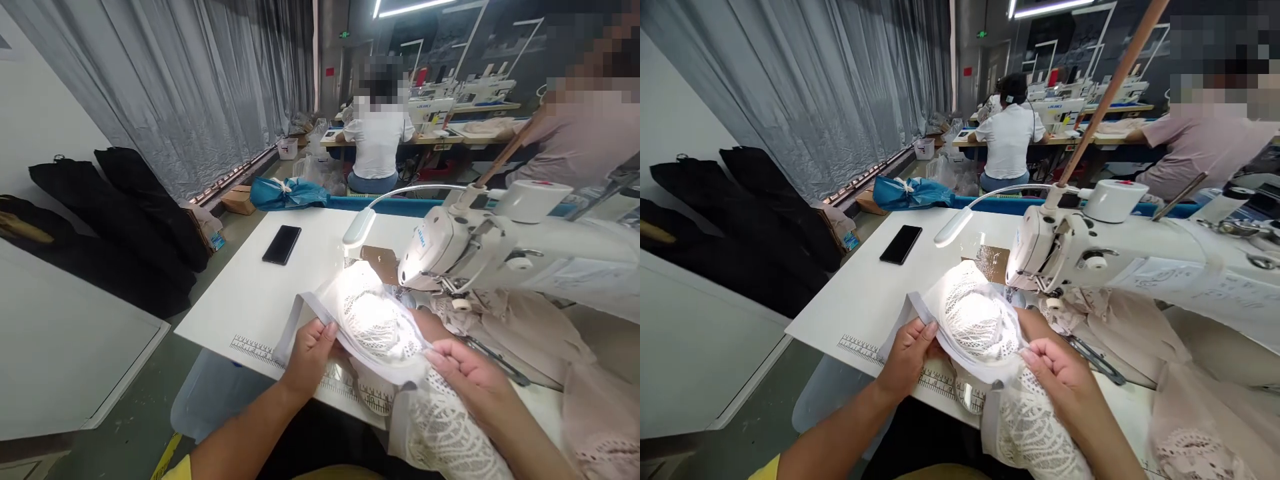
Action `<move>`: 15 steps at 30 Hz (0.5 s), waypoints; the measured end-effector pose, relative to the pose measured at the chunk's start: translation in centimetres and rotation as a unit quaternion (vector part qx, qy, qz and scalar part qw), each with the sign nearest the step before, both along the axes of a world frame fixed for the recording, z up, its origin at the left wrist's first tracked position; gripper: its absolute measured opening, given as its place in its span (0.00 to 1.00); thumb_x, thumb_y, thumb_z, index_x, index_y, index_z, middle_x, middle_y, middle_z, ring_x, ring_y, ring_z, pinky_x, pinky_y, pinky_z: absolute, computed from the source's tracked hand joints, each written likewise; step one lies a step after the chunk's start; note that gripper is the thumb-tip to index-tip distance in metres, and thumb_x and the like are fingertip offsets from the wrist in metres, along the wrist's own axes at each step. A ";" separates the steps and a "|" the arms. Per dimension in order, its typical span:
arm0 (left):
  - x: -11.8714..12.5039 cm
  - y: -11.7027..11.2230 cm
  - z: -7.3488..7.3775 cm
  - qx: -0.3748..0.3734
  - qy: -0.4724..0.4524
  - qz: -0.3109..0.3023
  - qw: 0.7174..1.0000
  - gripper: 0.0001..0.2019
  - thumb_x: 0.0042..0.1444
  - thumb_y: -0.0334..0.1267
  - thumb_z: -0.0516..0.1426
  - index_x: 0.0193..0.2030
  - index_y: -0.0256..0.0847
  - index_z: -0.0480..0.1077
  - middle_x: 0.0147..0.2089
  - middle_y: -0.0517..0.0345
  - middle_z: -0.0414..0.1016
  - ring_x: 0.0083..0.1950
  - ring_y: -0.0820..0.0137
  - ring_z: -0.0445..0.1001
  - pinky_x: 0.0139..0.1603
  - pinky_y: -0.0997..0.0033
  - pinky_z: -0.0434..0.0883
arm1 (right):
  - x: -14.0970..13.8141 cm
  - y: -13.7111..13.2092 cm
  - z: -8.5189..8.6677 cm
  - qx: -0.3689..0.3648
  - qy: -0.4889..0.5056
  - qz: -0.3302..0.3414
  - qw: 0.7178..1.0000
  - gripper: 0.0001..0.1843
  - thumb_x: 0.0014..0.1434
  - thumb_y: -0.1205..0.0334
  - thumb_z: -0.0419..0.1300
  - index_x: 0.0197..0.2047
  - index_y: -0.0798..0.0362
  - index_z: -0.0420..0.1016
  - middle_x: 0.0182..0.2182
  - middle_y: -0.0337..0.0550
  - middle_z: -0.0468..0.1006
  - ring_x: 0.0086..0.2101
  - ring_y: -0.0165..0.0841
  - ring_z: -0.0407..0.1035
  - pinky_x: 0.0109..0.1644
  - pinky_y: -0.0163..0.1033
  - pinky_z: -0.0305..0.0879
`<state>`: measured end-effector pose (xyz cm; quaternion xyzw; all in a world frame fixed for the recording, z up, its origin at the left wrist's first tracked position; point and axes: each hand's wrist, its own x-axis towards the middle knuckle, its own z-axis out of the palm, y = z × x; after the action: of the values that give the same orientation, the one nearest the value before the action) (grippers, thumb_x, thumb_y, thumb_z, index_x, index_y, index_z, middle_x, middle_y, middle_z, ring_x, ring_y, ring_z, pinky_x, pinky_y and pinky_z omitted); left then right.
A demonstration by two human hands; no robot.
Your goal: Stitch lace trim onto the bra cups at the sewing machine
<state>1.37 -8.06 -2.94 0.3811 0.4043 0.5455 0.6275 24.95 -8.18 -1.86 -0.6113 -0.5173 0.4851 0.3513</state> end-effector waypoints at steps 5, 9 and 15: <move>2.2 -1.0 0.5 -0.062 -0.126 -0.062 0.988 0.27 0.56 0.55 0.56 0.53 0.35 0.69 0.46 0.42 0.76 0.49 0.56 0.73 0.49 0.58 0.71 | -2.0 0.5 -0.5 0.007 0.068 0.030 0.997 0.23 0.52 0.38 0.57 0.27 0.51 0.63 0.19 0.33 0.58 0.21 0.27 0.53 0.24 0.33 0.51; 3.4 -3.8 -0.1 -0.013 -0.058 -0.172 0.983 0.37 0.39 0.49 0.69 0.57 0.39 0.68 0.47 0.44 0.75 0.51 0.50 0.72 0.53 0.55 0.68 | -4.3 0.7 0.1 0.022 0.107 0.067 0.992 0.21 0.54 0.40 0.56 0.29 0.50 0.62 0.20 0.33 0.60 0.22 0.27 0.55 0.26 0.32 0.54; -1.0 -5.6 1.4 -0.018 0.148 -0.057 0.987 0.17 0.51 0.46 0.62 0.47 0.46 0.75 0.40 0.53 0.78 0.44 0.57 0.74 0.46 0.62 0.70 | -4.9 1.1 1.5 0.105 0.036 0.131 0.985 0.20 0.53 0.42 0.59 0.40 0.49 0.70 0.34 0.43 0.73 0.33 0.36 0.67 0.37 0.40 0.66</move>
<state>0.34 -13.67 -1.59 0.4693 0.4799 0.4389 0.5974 20.03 -7.05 -0.35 -0.4802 -0.6281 0.4915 0.3651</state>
